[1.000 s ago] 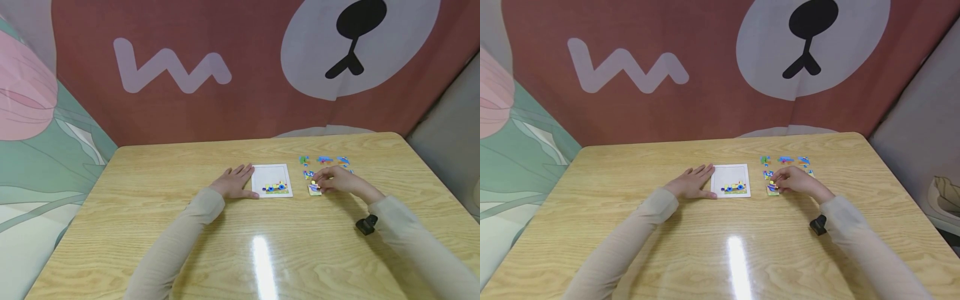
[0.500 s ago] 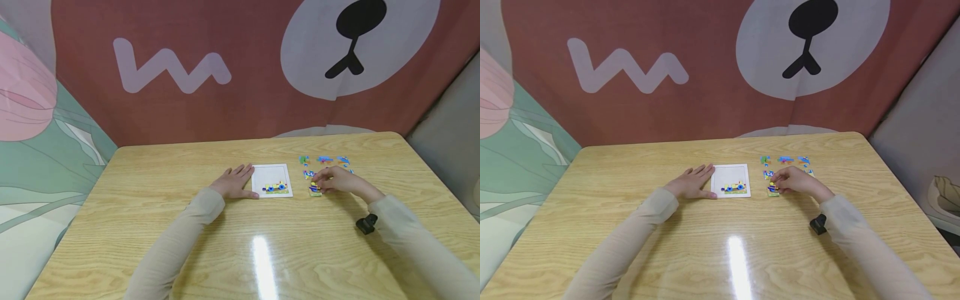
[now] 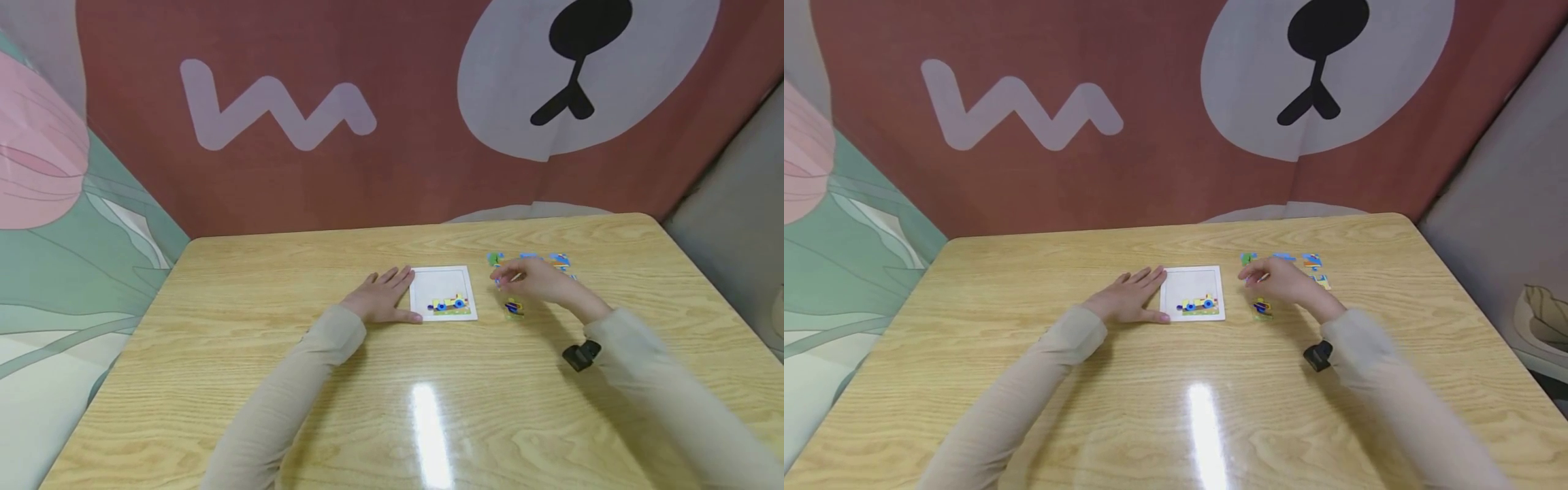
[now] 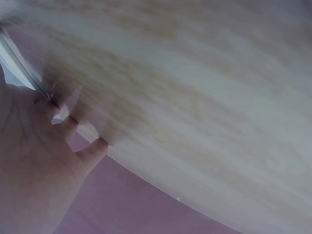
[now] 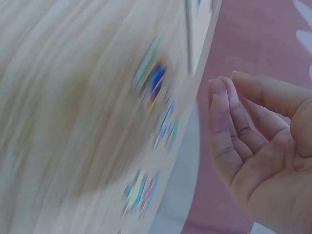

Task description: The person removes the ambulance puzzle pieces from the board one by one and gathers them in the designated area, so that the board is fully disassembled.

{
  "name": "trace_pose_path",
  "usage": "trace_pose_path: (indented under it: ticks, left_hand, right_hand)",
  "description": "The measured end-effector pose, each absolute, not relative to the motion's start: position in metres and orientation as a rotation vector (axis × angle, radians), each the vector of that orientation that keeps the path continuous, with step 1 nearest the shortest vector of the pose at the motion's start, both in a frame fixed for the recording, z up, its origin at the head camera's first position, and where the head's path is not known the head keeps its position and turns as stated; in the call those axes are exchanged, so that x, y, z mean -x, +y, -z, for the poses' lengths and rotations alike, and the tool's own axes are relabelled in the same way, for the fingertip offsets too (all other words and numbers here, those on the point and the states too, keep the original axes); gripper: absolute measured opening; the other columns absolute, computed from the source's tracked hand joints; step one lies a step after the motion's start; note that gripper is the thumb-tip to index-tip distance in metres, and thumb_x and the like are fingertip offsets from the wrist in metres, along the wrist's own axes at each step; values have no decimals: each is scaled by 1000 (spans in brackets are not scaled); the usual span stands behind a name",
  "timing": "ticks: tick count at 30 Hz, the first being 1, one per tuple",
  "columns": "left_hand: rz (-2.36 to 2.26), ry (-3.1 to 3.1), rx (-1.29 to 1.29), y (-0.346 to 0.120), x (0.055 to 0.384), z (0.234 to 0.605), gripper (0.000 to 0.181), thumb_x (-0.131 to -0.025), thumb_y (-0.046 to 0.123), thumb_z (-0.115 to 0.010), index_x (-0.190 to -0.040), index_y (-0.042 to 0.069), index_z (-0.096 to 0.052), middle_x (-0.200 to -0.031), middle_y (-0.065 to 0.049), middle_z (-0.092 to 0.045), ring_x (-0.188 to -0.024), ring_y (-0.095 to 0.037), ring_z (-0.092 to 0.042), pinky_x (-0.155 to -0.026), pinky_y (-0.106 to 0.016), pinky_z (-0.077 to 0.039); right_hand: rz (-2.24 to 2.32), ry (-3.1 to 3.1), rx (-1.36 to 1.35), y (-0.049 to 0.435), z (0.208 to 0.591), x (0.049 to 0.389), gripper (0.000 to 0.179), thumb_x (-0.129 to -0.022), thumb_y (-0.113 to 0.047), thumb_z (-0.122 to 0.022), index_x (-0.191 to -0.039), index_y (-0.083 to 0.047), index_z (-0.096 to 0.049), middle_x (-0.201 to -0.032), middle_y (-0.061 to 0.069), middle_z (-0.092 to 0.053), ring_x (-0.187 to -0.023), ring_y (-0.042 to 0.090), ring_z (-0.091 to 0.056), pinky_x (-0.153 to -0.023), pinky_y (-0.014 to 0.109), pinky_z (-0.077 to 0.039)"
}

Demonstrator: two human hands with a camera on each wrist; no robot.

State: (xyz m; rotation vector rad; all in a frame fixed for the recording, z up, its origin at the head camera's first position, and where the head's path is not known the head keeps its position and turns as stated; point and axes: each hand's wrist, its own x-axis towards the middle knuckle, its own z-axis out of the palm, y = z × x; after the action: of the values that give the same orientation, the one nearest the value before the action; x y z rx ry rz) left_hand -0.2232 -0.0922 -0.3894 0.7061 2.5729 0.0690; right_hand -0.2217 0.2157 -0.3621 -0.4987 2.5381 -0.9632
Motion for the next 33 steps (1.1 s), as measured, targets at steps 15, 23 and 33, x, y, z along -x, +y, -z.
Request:
trace_pose_path:
  ticks: [15,23,33]
  left_hand:
    - [-75,2576,-683,-91,224,391,97,-87,72,-42,-155,20,4,-163,5,5,-152,-19,-1,-123,-49,-7]
    - [-87,2574,-683,-91,224,389,97,-87,72,-42,-155,21,4,-163,5,5,-152,-19,0,-123,-48,-7]
    - [-90,2571,-681,-91,223,390,97,-87,72,-43,-155,20,4,-163,5,5,-152,-19,0,-123,-48,-7]
  right_hand:
    - [947,2455,684,144,376,219,26,-86,6,-58,-110,5,-66,-103,20,-68,-98,30,-66,-86,39,-55]
    - [902,2460,691,134,379,219,28,-84,7,-60,-110,3,-68,-107,19,-67,-96,26,-63,-84,36,-54]
    - [797,2509,749,128,384,222,28,-80,8,-66,-107,1,-68,-90,11,-59,-79,16,-55,-71,23,-46]
